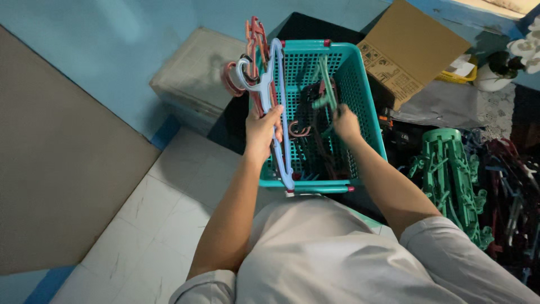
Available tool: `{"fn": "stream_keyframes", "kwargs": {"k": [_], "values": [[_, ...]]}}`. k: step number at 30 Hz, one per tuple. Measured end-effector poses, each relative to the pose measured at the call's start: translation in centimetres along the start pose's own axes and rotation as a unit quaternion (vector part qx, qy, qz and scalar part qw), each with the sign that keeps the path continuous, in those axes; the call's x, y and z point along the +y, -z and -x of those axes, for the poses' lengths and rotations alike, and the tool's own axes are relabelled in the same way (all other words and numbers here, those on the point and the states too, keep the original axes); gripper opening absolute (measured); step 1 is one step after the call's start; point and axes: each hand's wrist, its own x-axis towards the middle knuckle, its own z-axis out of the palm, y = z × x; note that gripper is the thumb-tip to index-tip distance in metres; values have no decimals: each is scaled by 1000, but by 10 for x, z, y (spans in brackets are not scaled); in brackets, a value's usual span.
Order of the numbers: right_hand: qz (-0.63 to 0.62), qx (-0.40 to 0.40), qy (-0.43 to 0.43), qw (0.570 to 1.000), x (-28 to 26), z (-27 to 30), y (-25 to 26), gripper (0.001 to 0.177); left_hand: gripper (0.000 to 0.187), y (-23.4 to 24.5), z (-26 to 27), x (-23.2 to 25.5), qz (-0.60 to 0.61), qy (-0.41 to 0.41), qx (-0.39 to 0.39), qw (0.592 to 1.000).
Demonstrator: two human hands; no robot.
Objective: The person sorts various clothes hangers by hand, placing them into a plastic basket on a table before carrying the basket and placing it into a shelf.
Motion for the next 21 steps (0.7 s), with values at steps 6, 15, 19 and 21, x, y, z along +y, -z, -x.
{"fn": "stream_keyframes", "kwargs": {"k": [6,15,19,21], "values": [[-169,62,-18,983,-30,-3,82,28,18,-47,-14,-18,70,60,-54,994],[-232,75,-112,963,95,80,215,30,21,-153,-7,-35,80,112,-181,974],[-174,5,-183,968,140,107,171,31,22,-183,0,-53,83,140,-233,959],[-185,-39,-206,960,129,111,151,34,22,-193,4,-61,87,142,-250,954]]}}
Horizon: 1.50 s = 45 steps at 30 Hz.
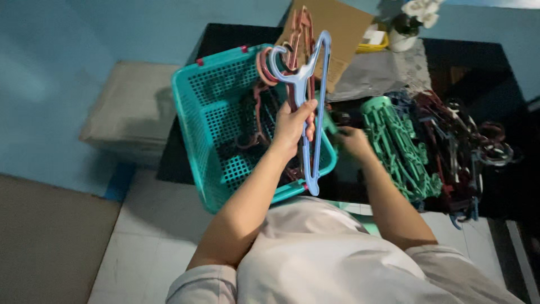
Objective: The person sorts various clothes hangers by hand, placing them into a plastic basket on a table before carrying the basket and placing it into a shelf.
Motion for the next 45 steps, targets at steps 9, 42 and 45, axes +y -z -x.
{"fn": "stream_keyframes", "kwargs": {"k": [9,42,45], "values": [[-33,61,139,988,-24,-38,-16,31,20,12,7,-14,-23,32,39,998],[394,-155,-103,900,-109,-13,-293,122,15,154,134,89,22,-86,282,955],[400,-143,-63,903,-90,-19,-290,103,15,156,135,92,27,-85,276,957]]}}
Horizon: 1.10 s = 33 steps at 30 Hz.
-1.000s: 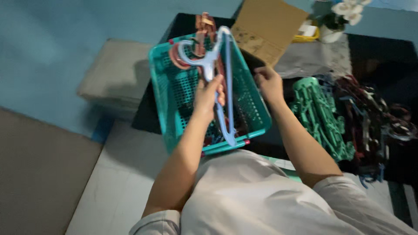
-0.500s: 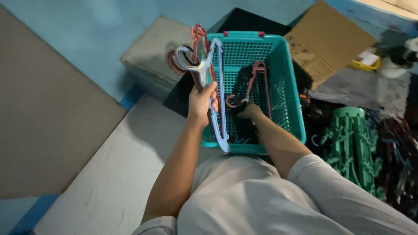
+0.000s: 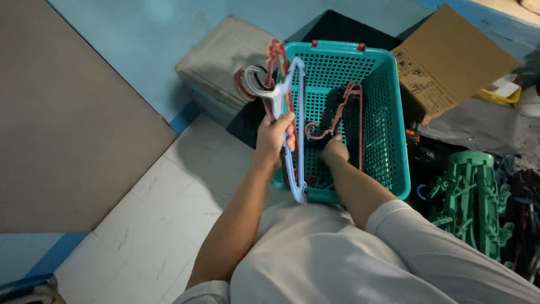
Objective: The person sorts various clothes hangers by hand, placing them into a plastic basket on a table before carrying the basket and placing it into a shelf.
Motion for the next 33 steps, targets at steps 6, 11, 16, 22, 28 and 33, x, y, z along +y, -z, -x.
{"fn": "stream_keyframes", "kwargs": {"k": [6,11,16,22,28,33], "values": [[-66,13,56,996,17,-14,24,60,16,10,-5,19,-23,-30,-9,999],[-169,57,108,978,9,-23,58,48,18,14,-16,20,21,19,-30,999],[-505,-323,104,793,8,-6,137,19,22,7,-31,-12,-75,35,-10,997],[-529,-311,100,783,-17,45,150,16,27,12,-90,-91,-161,67,82,981],[-538,-346,91,763,-39,46,71,26,27,72,-151,-177,-128,108,103,980],[-525,-381,73,758,-30,27,40,22,19,111,-160,-208,-110,254,100,956]]}}
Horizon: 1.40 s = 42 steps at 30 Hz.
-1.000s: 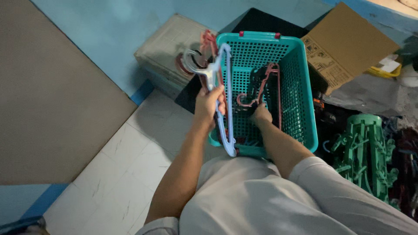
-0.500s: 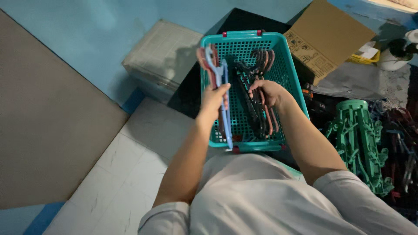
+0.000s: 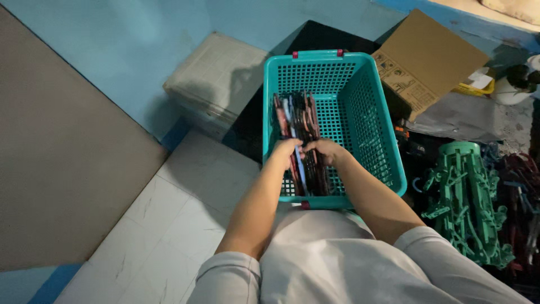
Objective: The person sorts various clothes hangers by hand, placing them into a plastic basket on a table before carrying the basket and placing it into a shelf.
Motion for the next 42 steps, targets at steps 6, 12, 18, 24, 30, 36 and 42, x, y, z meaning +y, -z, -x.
{"fn": "stream_keyframes", "kwargs": {"k": [6,12,18,24,30,36,42], "values": [[-27,45,35,998,-9,16,-24,32,76,-9,15,1,-262,-230,185,919],[-17,34,37,999,6,-7,-27,38,68,-17,47,12,-250,-187,230,922],[18,102,20,994,12,-21,-43,49,57,-32,71,20,-241,-145,229,932],[197,-83,233,948,36,-55,-11,52,73,-55,121,23,-345,-189,302,869],[335,-93,260,901,41,-66,16,47,70,-65,108,2,-373,-201,268,865],[352,54,35,934,10,-18,5,56,75,-64,125,12,-350,-205,225,886],[444,96,19,891,-14,6,6,49,62,-83,171,38,-260,-167,202,929]]}}
